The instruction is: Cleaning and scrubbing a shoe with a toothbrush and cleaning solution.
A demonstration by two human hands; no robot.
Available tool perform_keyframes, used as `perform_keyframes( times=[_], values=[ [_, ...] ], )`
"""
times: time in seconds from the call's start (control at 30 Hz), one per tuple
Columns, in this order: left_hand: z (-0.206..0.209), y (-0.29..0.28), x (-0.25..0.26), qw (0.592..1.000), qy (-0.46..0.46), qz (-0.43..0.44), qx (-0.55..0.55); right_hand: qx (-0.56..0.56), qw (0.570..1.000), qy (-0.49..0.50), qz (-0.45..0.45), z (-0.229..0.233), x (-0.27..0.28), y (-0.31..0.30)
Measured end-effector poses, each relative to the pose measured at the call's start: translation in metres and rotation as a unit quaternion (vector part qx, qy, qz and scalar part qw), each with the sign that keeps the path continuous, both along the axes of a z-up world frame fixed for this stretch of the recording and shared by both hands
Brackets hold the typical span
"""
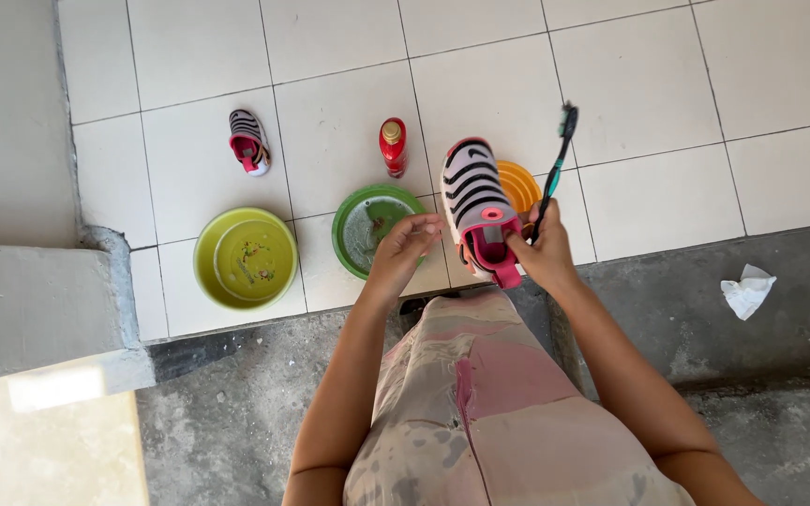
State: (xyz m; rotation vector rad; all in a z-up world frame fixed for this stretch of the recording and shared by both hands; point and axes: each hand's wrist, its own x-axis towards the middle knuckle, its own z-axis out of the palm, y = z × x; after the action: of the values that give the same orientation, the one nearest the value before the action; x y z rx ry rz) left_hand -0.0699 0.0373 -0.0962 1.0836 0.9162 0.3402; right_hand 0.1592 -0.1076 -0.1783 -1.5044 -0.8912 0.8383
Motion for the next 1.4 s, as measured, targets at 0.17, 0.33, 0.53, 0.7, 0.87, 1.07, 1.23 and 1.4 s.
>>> perform_keyframes(
  times=[0.17,0.33,0.53,0.7,0.87,1.07,1.23,1.4],
  values=[
    [-0.095,-0.003,-0.024,0.994,0.087,0.026,-0.055,-0.175,0.982,0.067,-0.003,-0.095,-0.021,0.0],
    [-0.212,-0.018,-0.063,0.984,0.133,0.083,-0.081,-0.26,0.964,0.062,0.0,-0.172,-0.026,0.025],
    [-0.28,-0.022,-0.085,0.959,0.187,0.135,-0.165,-0.262,0.964,0.0,-0.036,-0.255,-0.024,0.086],
    [-0.286,0.013,-0.072,0.939,0.165,0.197,-0.23,-0.311,0.938,-0.113,-0.1,-0.315,-0.015,0.154],
    [-0.315,0.058,-0.044,0.89,0.052,0.307,-0.334,-0.377,0.915,-0.133,-0.056,-0.364,-0.012,0.197],
    [-0.347,0.121,0.023,0.784,-0.056,0.421,-0.453,-0.428,0.889,-0.161,-0.024,-0.39,-0.018,0.218],
    [-0.372,0.166,0.061,0.71,-0.048,0.462,-0.53,-0.43,0.887,-0.165,-0.031,-0.44,-0.007,0.198],
    [-0.437,0.184,0.064,0.727,-0.139,0.449,-0.5,-0.29,0.933,-0.206,-0.046,-0.411,0.007,0.187]
  ],
)
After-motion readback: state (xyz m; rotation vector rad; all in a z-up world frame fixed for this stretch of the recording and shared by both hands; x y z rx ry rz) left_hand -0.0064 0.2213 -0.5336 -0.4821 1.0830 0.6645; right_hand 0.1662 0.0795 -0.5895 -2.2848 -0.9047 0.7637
